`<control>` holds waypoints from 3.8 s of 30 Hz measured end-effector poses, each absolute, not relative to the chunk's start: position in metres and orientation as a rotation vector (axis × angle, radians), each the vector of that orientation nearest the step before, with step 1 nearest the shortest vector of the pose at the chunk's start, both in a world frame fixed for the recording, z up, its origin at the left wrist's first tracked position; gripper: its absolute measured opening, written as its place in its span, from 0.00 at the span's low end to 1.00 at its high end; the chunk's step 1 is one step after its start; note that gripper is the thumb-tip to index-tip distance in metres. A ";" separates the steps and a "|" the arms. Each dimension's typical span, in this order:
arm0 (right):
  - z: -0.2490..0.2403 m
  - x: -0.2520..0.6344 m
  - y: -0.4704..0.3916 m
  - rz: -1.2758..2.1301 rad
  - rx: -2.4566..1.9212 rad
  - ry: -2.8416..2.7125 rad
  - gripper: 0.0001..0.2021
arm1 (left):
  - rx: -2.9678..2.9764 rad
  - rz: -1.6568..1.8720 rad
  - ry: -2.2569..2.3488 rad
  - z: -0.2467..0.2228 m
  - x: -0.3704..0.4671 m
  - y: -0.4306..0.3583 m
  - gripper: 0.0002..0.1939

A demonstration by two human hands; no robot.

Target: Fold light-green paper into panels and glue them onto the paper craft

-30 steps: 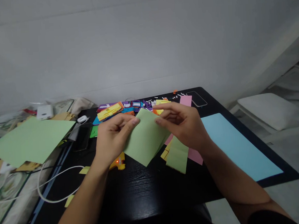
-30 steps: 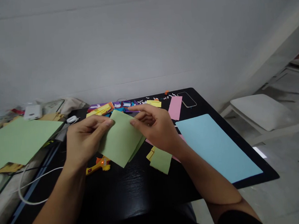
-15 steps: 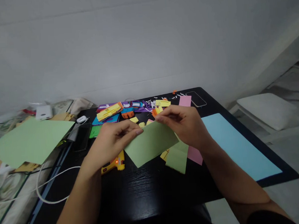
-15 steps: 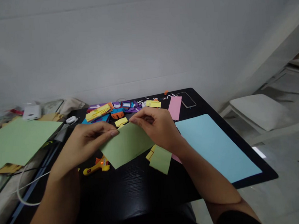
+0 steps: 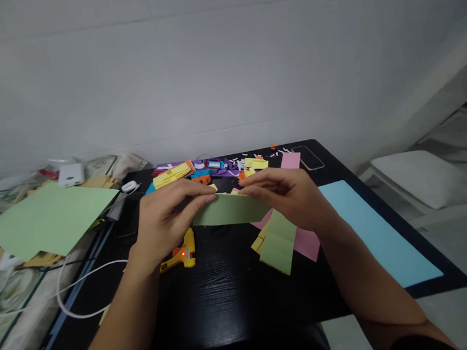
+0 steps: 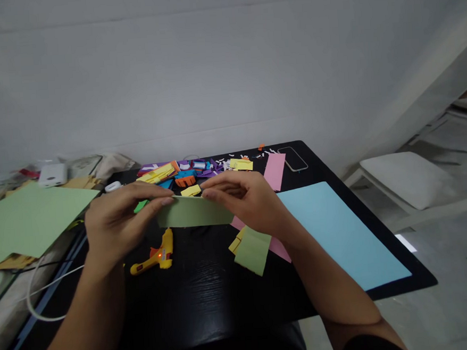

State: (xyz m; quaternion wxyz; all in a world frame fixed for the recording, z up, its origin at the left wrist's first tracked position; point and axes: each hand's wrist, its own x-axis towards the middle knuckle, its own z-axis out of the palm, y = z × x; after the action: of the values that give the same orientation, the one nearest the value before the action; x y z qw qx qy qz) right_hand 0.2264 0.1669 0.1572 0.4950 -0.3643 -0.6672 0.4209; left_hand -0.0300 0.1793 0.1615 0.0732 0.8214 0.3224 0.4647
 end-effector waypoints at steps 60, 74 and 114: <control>0.153 0.214 0.155 0.788 -0.915 -1.688 0.13 | 2.548 1.442 0.638 0.161 -0.023 0.184 0.13; 0.157 0.236 0.163 0.609 -0.860 -1.714 0.11 | 2.182 1.843 0.853 0.155 -0.022 0.184 0.14; 0.159 0.218 0.150 0.561 -0.820 -1.568 0.09 | 2.236 1.729 0.698 0.157 -0.022 0.183 0.14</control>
State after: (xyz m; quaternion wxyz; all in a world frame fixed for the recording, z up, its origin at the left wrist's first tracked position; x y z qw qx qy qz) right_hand 0.2185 0.1504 0.1586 0.5994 -0.3536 -0.6761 0.2420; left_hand -0.0222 0.1834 0.1568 0.1151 0.7629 0.2382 0.5899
